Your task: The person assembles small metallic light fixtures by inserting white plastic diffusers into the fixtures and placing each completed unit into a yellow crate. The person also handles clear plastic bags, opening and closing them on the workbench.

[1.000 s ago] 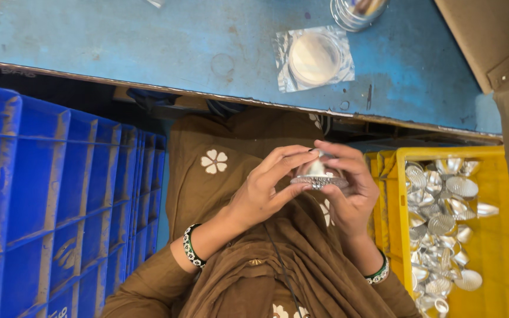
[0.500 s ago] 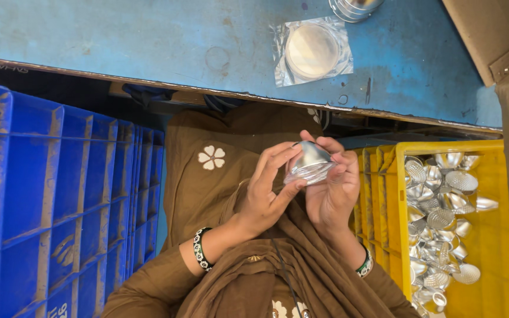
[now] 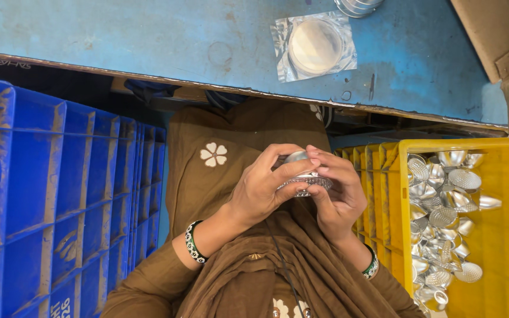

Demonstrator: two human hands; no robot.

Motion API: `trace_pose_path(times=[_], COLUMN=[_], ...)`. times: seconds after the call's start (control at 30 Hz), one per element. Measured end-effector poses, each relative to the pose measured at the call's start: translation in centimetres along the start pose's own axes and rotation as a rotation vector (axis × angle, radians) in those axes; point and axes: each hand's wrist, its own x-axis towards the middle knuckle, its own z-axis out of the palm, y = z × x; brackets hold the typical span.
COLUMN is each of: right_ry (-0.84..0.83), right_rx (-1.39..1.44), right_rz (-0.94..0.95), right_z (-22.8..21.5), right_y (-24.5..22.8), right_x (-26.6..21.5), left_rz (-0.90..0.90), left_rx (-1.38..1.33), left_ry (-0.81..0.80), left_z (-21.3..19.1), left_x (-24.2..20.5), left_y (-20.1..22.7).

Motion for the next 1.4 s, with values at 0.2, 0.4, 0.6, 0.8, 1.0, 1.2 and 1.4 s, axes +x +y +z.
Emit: trace_pose_path(times=[0.2, 0.4, 0.6, 0.8, 1.0, 1.2, 1.4], right_ry=[-0.09, -0.06, 0.277, 0.798, 0.572, 0.525, 0.395], right_rx=[0.014, 0.261, -0.18, -0.456, -0.964, -0.976, -1.007], right_rz=[0.169, 0.53, 0.341, 0.491, 0.862, 0.466, 0.427], right_z=[-0.4, -3.8, -14.6, -29.5, -34.5, -33.6, -29.7], right_y=[0.3, 1.7, 4.1, 9.2, 15.5, 16.4, 14.4], right_x=[0.2, -0.8, -4.7, -11.8, -19.7, -17.2, -13.9], left_rz=[-0.174, -0.507, -0.4, -0.406, -0.292, 0.04, 0.134], left_rx=[-0.233, -0.451, -0.262, -0.138, -0.053, 0.387, 0.664], left_ry=[0.026, -0.168, -0.267, -0.331, -0.274, -0.109, -0.192], left_z=[-0.2, 0.2, -0.2, -1.4, -3.2, -4.6, -1.7], left_x=[0.0, 1.0, 1.7, 2.3, 4.5, 10.7, 18.1], left_y=[0.1, 0.3, -0.3, -0.5, 0.6, -1.4, -5.1])
